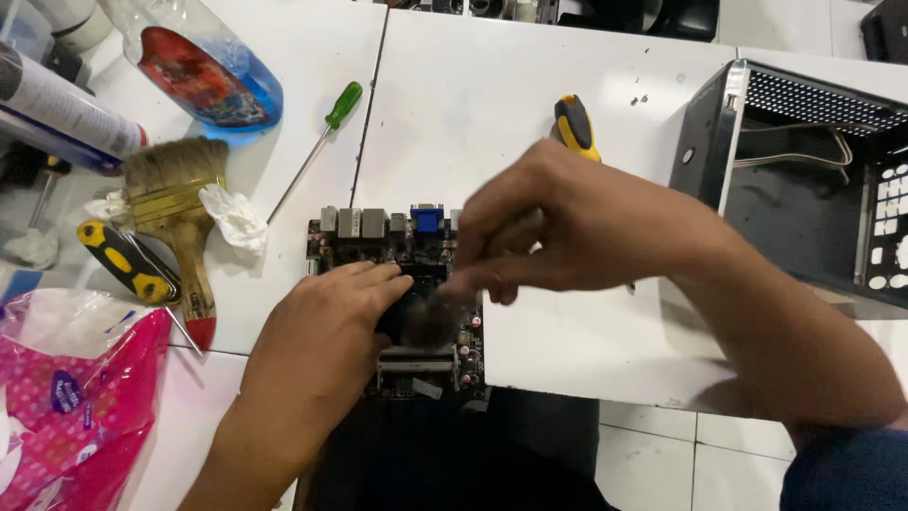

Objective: The person sprays a liquid onto a motherboard and then uses a brush to scrub the surface. They continue to brush different areas of the board, including around the CPU socket and expansion slots, to remove dust and debris.

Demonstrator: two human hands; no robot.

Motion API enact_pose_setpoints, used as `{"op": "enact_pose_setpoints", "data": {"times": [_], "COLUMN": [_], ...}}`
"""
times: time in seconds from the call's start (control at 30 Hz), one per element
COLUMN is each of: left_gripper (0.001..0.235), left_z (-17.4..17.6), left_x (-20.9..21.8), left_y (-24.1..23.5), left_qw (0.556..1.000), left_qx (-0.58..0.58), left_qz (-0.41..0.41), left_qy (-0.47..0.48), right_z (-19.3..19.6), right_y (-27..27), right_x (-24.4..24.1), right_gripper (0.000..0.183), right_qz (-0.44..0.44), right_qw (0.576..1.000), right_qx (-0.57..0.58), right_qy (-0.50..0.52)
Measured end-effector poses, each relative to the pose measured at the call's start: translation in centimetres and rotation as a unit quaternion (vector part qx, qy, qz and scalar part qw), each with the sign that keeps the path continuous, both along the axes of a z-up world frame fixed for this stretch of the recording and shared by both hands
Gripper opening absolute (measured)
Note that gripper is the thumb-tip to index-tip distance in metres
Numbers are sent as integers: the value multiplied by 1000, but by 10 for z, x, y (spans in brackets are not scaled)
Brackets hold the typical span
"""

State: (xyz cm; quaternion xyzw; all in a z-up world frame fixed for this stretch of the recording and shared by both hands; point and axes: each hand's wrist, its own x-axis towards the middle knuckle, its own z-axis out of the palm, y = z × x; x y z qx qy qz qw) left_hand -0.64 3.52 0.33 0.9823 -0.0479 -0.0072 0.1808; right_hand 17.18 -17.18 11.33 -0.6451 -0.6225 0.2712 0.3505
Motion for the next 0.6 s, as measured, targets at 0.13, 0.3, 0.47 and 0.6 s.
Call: {"op": "enact_pose_setpoints", "data": {"times": [0.13,0.3,0.47,0.6], "left_gripper": [68,62,58,51], "left_z": [3,10,10,27], "left_x": [3,3,-1,1], "left_y": [-4,-5,-5,-1], "left_qw": [999,998,998,997], "left_qx": [50,54,58,54], "left_qz": [-12,-20,-27,-30], "left_qy": [15,3,-1,49], "right_z": [2,13,7,28], "right_y": [-4,-10,-8,-15], "right_x": [10,6,6,-3], "right_gripper": [10,11,11,16], "right_qz": [-82,-29,-132,-151], "right_qw": [995,999,985,968], "right_qx": [21,6,43,145], "right_qy": [-43,16,-106,-137]}}
